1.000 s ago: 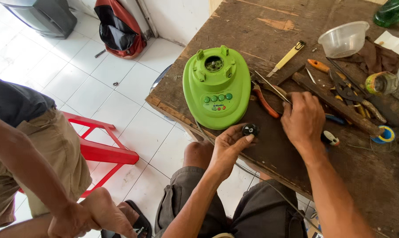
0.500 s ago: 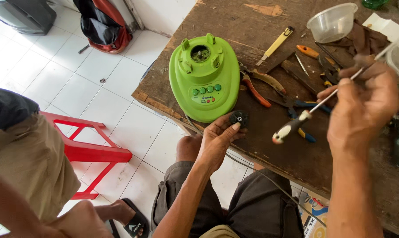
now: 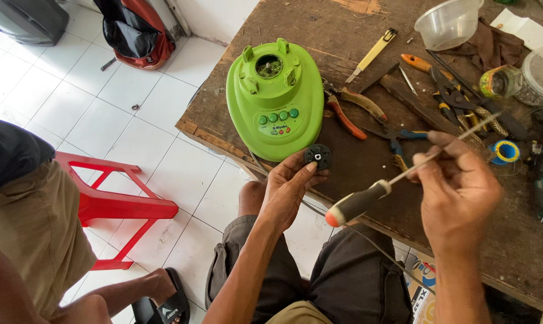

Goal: The person uses a screwdriver to remove a screw from a green appliance on a wooden table. They then insert a small black component into the appliance's central opening and adjust it by hand.

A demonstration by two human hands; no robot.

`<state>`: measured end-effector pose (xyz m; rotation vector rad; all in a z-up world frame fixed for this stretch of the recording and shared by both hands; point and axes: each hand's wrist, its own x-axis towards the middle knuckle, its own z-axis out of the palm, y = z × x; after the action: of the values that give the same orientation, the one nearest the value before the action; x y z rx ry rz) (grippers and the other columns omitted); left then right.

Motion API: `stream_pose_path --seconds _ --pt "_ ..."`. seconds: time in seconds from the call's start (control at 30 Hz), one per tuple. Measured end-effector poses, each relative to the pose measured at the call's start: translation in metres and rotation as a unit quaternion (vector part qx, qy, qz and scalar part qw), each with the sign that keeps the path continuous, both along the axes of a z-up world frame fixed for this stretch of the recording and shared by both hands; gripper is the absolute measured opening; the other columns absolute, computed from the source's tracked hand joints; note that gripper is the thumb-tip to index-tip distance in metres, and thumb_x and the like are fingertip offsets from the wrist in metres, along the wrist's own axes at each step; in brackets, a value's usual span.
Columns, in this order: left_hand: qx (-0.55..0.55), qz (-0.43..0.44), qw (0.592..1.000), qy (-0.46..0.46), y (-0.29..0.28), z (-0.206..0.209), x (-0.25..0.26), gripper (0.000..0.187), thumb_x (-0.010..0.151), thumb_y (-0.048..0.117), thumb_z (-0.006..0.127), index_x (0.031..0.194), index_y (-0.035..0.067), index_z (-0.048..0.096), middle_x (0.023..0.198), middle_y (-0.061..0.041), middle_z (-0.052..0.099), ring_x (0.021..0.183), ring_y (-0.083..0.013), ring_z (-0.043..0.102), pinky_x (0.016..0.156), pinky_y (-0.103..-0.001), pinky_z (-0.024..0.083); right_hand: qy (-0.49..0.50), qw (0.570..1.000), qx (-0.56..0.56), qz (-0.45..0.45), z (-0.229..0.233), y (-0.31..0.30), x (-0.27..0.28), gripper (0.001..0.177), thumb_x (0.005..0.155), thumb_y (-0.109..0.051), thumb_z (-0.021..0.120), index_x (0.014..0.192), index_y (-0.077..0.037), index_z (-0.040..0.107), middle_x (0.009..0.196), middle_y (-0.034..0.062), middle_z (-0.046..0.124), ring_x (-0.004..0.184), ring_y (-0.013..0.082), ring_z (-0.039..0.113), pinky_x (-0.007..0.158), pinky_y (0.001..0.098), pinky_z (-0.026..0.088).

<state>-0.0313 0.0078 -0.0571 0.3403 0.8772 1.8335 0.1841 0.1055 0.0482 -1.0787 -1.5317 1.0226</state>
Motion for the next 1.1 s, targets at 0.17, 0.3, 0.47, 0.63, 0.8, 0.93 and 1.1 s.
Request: stream_pose_path --seconds 0.17,0.3,0.47,0.63,0.8,0.93,1.1 --pt "-0.034 -0.008 0.998 0.055 -0.002 0.009 0.000 0.041 0.102 0.009 0.076 0.141 -0.004 0.072 0.126 -0.017 0.079 0.100 -0.0300 0.079 0.099 -0.044 0.069 -0.094 0.971 0.220 -0.004 -0.005 -0.002 -0.004 0.015 0.128 0.010 0.061 0.137 0.020 0.067 0.119 0.0286 0.071 0.089 0.0311 0.075 0.082 0.0378 0.061" --pt "-0.052 -0.011 0.995 0.085 -0.002 0.008 0.001 0.049 0.102 0.012 0.076 0.147 -0.004 0.068 0.127 -0.018 0.079 0.100 -0.0295 0.080 0.097 -0.042 0.070 -0.108 0.977 0.173 0.061 0.029 -0.027 -0.013 0.021 0.125 0.009 0.054 0.139 0.014 0.069 0.133 0.0311 0.059 0.089 0.0331 0.075 0.077 0.0379 0.064" --pt "-0.038 0.004 0.997 0.069 0.000 0.003 0.003 0.046 0.100 0.010 0.079 0.143 -0.004 0.070 0.123 -0.018 0.080 0.098 -0.0290 0.080 0.095 -0.043 0.071 -0.059 0.990 0.086 0.093 0.029 -0.043 -0.013 0.026 0.122 -0.004 0.050 0.127 0.012 0.069 0.132 0.0261 0.070 0.113 0.0319 0.073 0.093 0.0367 0.066" --pt "-0.036 0.011 0.996 0.080 -0.003 0.007 0.007 0.045 0.102 0.009 0.077 0.144 -0.005 0.069 0.128 -0.019 0.079 0.102 -0.0303 0.080 0.096 -0.043 0.071 -0.029 0.989 0.051 0.139 0.021 -0.064 -0.023 0.021 0.114 0.001 0.056 0.123 0.010 0.072 0.127 0.0253 0.077 0.118 0.0316 0.078 0.102 0.0364 0.070" --pt "-0.015 0.007 0.995 0.100 0.000 -0.009 0.008 0.043 0.103 0.009 0.076 0.143 -0.004 0.068 0.126 -0.017 0.078 0.102 -0.0248 0.079 0.096 -0.038 0.070 -0.092 0.979 0.120 0.140 0.007 -0.064 -0.034 0.020 0.114 -0.006 0.059 0.118 0.003 0.076 0.124 0.0182 0.081 0.110 0.0251 0.079 0.102 0.0345 0.064" --pt "-0.035 -0.002 0.992 0.118 -0.007 0.011 0.008 0.044 0.105 0.011 0.074 0.146 -0.004 0.067 0.127 -0.018 0.078 0.107 -0.0275 0.079 0.099 -0.041 0.070 -0.083 0.982 0.090 0.145 0.012 -0.068 -0.035 0.022 0.114 -0.007 0.060 0.123 0.005 0.075 0.127 0.0188 0.079 0.117 0.0298 0.079 0.103 0.0387 0.069" --pt "-0.034 0.000 0.993 0.116 -0.004 0.007 0.009 0.047 0.104 0.009 0.075 0.148 -0.004 0.066 0.127 -0.018 0.078 0.104 -0.0272 0.079 0.097 -0.040 0.071 -0.105 0.978 0.104 0.149 0.012 -0.067 -0.034 0.024 0.113 -0.009 0.060 0.126 0.004 0.075 0.127 0.0179 0.079 0.117 0.0305 0.080 0.103 0.0406 0.070"
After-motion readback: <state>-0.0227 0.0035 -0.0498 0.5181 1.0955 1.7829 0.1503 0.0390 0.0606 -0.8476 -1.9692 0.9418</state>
